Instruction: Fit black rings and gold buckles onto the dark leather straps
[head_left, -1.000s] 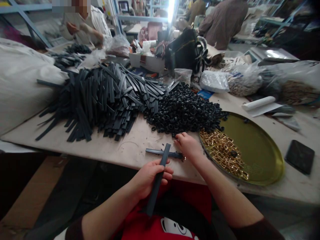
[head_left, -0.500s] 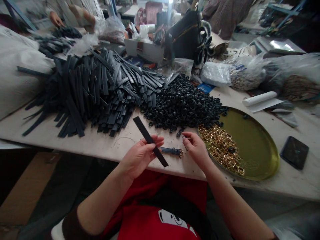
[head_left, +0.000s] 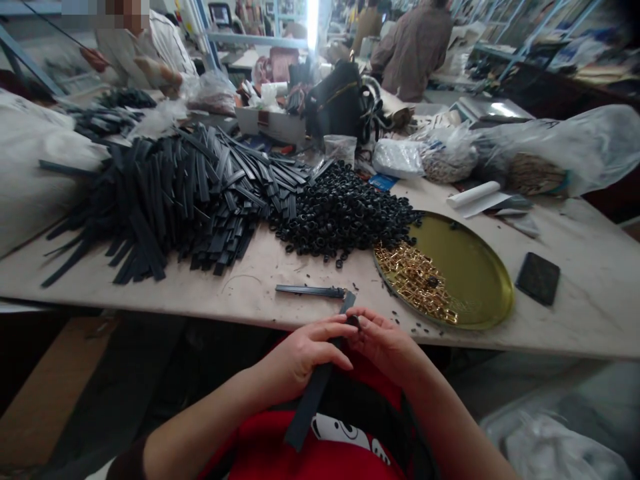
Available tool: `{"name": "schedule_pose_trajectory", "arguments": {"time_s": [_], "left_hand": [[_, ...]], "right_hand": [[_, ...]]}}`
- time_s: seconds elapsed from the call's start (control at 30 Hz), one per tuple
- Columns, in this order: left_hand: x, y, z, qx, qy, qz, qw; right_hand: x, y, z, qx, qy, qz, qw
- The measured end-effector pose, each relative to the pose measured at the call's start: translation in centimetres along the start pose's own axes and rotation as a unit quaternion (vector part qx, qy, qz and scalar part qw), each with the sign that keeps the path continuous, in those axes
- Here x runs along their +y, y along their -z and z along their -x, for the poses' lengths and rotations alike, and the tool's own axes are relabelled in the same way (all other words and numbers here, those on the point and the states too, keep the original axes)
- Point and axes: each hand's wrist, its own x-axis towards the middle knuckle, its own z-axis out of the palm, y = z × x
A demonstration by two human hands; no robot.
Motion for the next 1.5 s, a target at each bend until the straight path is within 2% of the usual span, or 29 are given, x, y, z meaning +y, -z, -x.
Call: {"name": "schedule_pose_trajectory", "arguments": {"time_s": [0.07,0.13,0.2,0.23,0.3,0.4,0.57,0.87,0.97,1.07,1.13,1.2,1.27,1.5], "left_hand": [[-0.2,-0.2,0.5,0.024,0.025,0.017,0.999],[-0.6,-0.2,0.8,0.095,0.09,0.062,0.989],[-1.2,-0.4,0.7,0.164,0.186,0.133,0.96],[-1.5,-0.6,0.5,0.176,0.23,0.187,0.939],[-2.0,-1.1,0.0,0.145,0.284,0.327,0.889],[-2.5,-2.0,-0.7,0.097,0.303,0.489,0.813],[-2.9,-2.5,-0.6,0.098,0.351,0.553,0.749],[-2.3,-0.6,0.7,0.033,0.455,0.499,0.737],[-2.3,-0.4,1.3,0.015,0.48,0.454,0.751],[-2.9,0.1,1.8,0.079,0.47,0.397,0.784],[-3.3,0.6,2.0,0.136,0.457,0.381,0.792],[-3.4,1.1,2.2,0.155,0.452,0.391,0.787],[-3.3,1.3,2.3,0.15,0.453,0.415,0.775],[-2.7,0.6,2.8,0.154,0.439,0.497,0.732]], "right_hand": [[0.3,0.0,0.2,0.01,0.01,0.022,1.0],[0.6,-0.1,0.5,0.021,0.021,0.048,0.998],[1.0,-0.2,0.7,0.026,0.024,0.079,0.996],[1.2,-0.3,0.8,0.025,0.022,0.1,0.994],[1.8,-0.4,0.9,0.02,0.017,0.149,0.988],[2.7,-0.5,0.8,0.02,0.018,0.199,0.98],[3.2,0.1,0.3,0.024,-0.001,0.175,0.984],[1.5,1.2,-1.4,0.098,0.026,0.168,0.98],[1.1,1.5,-1.7,0.156,0.066,0.147,0.975],[1.0,1.9,-1.5,0.222,0.116,0.126,0.96],[1.2,2.3,-1.1,0.244,0.126,0.111,0.955],[1.5,2.7,-0.7,0.252,0.114,0.096,0.956],[1.9,3.0,-0.1,0.252,0.099,0.081,0.959],[2.6,3.3,1.0,0.251,0.088,0.047,0.963]]}}
